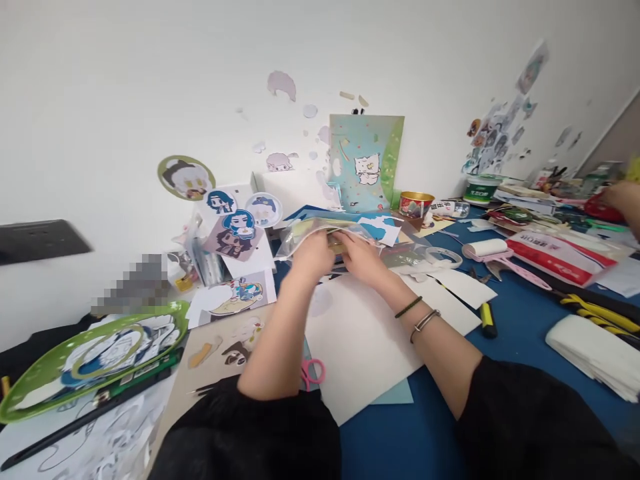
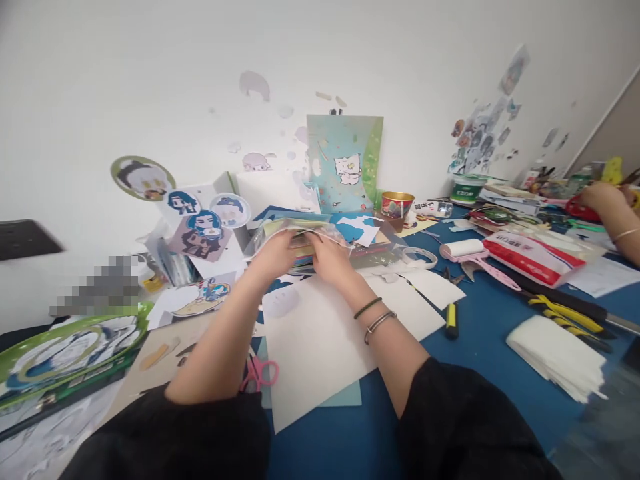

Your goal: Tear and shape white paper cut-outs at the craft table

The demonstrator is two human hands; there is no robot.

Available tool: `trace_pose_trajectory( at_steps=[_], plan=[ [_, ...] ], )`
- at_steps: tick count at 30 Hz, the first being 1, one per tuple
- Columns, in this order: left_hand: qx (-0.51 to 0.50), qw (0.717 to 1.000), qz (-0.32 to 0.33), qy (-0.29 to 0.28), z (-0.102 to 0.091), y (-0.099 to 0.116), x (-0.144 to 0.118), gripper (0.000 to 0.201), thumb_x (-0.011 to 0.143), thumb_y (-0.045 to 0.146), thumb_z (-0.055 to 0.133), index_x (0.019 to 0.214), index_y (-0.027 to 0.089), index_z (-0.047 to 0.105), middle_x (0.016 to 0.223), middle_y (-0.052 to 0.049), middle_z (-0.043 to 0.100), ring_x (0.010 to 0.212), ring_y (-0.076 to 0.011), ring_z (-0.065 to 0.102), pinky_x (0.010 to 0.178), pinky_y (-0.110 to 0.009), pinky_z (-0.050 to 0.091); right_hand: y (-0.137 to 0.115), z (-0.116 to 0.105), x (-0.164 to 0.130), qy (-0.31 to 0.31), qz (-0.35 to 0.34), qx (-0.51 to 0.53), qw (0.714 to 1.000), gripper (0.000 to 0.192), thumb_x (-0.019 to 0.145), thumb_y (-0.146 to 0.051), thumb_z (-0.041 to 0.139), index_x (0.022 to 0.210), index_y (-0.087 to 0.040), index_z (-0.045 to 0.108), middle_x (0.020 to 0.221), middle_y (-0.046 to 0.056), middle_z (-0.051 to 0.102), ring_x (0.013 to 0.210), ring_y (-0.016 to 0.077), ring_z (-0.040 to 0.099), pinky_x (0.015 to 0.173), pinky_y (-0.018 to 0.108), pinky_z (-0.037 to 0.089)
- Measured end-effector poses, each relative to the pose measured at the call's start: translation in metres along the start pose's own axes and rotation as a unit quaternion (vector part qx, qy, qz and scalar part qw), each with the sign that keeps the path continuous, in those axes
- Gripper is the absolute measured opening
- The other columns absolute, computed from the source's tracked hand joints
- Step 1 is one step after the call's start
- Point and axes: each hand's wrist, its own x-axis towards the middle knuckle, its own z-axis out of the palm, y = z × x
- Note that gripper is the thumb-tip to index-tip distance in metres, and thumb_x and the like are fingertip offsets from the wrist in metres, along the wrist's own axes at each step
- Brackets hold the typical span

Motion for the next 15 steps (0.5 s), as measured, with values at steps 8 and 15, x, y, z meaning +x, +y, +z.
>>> trace_pose_trajectory(
  at_steps=[8, 15],
  plan=[
    [0.008, 0.997, 0.037, -0.066, -0.017, -0.022, 0.004, 0.067, 0.07, 0.0, 0.039, 0.133, 0.021, 0.049, 0.146, -0.005, 0.043, 0.13, -0.0236, 0.045, 0.102, -0.034, 0.04, -0.021, -0.025, 0.046, -0.035, 0.016, 0.084, 0.996, 0.041, 0.084, -0.007, 0.037, 0.117, -0.015, 0.06, 0.119, 0.009, 0.065, 0.107, 0.0187, 0.058, 0.091, 0.029, 0.043],
    [0.059, 0.994, -0.004, -0.09, -0.007, -0.012, 0.004, 0.05, 0.077, 0.007, 0.043, 0.126, 0.007, 0.05, 0.137, -0.022, 0.048, 0.123, -0.0296, 0.051, 0.095, -0.038, 0.043, -0.012, -0.062, 0.044, -0.148, 0.062, 0.093, 0.983, 0.029, 0.079, -0.007, 0.045, 0.096, -0.016, 0.067, 0.08, 0.004, 0.071, 0.068, 0.0163, 0.063, 0.062, 0.026, 0.049]
  ],
)
